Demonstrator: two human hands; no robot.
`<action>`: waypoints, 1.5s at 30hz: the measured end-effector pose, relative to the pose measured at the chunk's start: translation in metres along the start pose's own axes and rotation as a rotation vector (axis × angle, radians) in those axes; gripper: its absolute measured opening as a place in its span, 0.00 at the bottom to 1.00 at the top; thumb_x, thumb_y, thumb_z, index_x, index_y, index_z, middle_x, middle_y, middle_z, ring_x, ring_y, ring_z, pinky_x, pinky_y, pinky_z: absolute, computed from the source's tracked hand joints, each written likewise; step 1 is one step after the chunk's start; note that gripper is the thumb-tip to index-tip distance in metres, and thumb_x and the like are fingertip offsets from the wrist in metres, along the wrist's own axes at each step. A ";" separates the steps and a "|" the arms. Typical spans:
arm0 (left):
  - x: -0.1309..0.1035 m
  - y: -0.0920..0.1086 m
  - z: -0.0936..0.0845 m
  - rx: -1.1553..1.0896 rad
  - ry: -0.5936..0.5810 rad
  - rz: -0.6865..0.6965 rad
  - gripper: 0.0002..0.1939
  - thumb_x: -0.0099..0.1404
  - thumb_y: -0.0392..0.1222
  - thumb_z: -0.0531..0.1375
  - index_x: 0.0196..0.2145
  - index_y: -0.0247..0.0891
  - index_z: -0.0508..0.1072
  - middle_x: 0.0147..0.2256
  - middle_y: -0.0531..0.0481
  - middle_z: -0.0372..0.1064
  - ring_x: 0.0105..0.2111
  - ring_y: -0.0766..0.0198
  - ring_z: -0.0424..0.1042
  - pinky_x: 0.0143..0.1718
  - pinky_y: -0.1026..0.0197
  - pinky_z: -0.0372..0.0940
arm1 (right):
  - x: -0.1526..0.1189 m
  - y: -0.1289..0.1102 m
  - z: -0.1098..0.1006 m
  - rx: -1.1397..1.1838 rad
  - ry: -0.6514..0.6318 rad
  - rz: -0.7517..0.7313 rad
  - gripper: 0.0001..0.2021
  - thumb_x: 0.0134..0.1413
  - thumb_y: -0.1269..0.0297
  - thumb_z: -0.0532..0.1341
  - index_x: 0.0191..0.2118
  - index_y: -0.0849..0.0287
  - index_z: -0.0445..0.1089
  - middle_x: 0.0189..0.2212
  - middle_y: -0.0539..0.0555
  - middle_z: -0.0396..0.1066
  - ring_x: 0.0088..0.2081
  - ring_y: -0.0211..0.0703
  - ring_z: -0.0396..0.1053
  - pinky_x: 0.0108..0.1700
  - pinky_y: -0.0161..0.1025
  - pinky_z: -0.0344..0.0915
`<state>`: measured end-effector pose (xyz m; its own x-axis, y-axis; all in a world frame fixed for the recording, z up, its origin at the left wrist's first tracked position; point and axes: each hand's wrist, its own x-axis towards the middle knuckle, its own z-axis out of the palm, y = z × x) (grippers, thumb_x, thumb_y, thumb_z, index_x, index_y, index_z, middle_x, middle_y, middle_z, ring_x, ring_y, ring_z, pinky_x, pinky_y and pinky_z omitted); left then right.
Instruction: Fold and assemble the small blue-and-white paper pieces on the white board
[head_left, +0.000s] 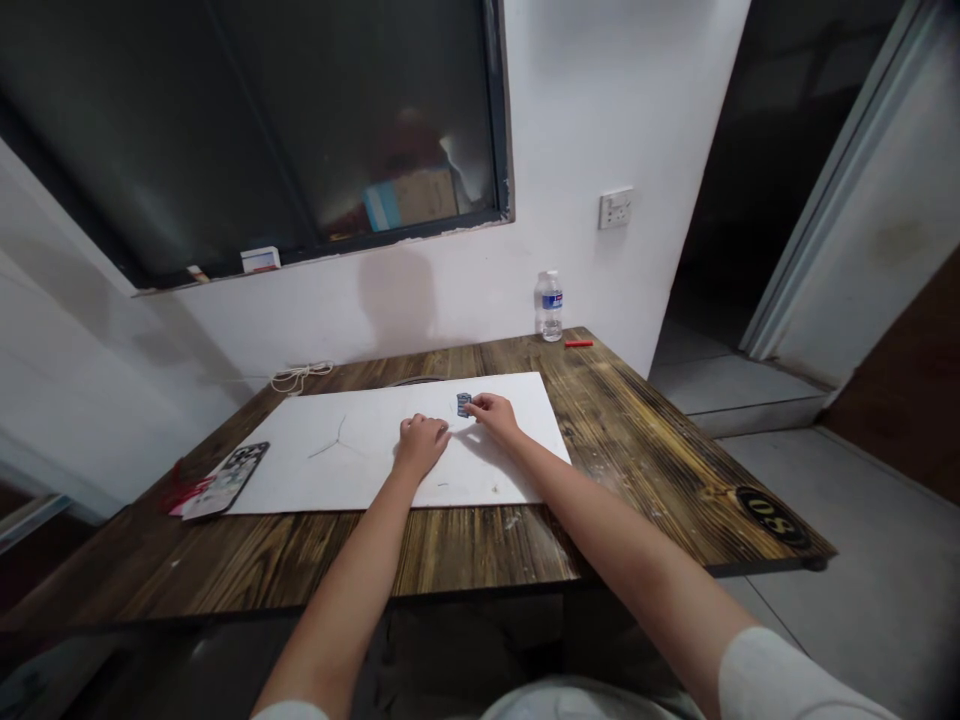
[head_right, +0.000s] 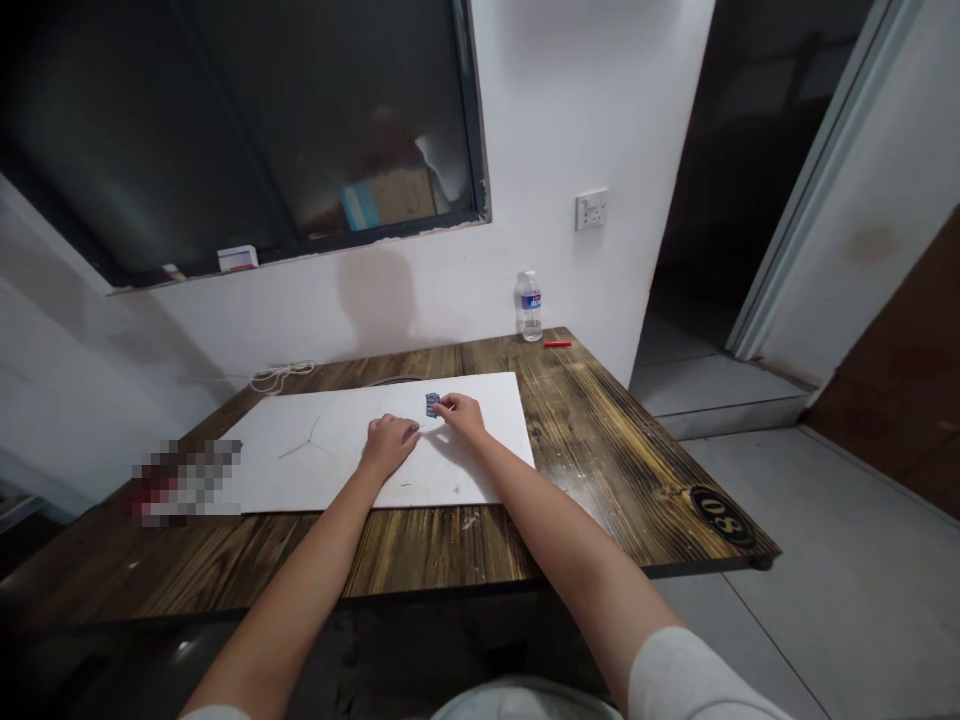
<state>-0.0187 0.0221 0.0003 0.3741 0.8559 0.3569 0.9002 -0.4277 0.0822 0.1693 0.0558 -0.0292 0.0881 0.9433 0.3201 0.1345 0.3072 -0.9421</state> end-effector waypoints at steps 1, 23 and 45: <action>0.000 0.000 0.000 0.000 0.007 0.008 0.09 0.65 0.41 0.59 0.40 0.43 0.78 0.39 0.43 0.77 0.46 0.49 0.68 0.52 0.46 0.54 | 0.000 0.000 0.000 0.000 0.000 0.003 0.12 0.44 0.53 0.63 0.26 0.57 0.71 0.23 0.50 0.72 0.25 0.40 0.67 0.30 0.36 0.62; 0.017 0.004 -0.002 0.301 -0.242 0.088 0.15 0.69 0.36 0.50 0.38 0.36 0.78 0.36 0.37 0.76 0.39 0.51 0.74 0.41 0.54 0.63 | 0.005 0.009 0.002 0.055 0.028 -0.027 0.11 0.44 0.55 0.65 0.26 0.57 0.73 0.22 0.49 0.71 0.25 0.40 0.66 0.30 0.37 0.62; 0.043 0.004 -0.004 -0.016 0.010 -0.086 0.09 0.62 0.39 0.55 0.33 0.38 0.76 0.33 0.45 0.77 0.34 0.57 0.74 0.36 0.60 0.63 | 0.010 0.008 -0.001 0.001 0.138 -0.004 0.08 0.48 0.57 0.63 0.27 0.57 0.73 0.25 0.50 0.74 0.29 0.42 0.70 0.32 0.36 0.64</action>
<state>-0.0002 0.0562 0.0202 0.2934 0.8867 0.3572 0.9250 -0.3577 0.1281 0.1720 0.0679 -0.0335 0.2227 0.9157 0.3345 0.1342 0.3111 -0.9409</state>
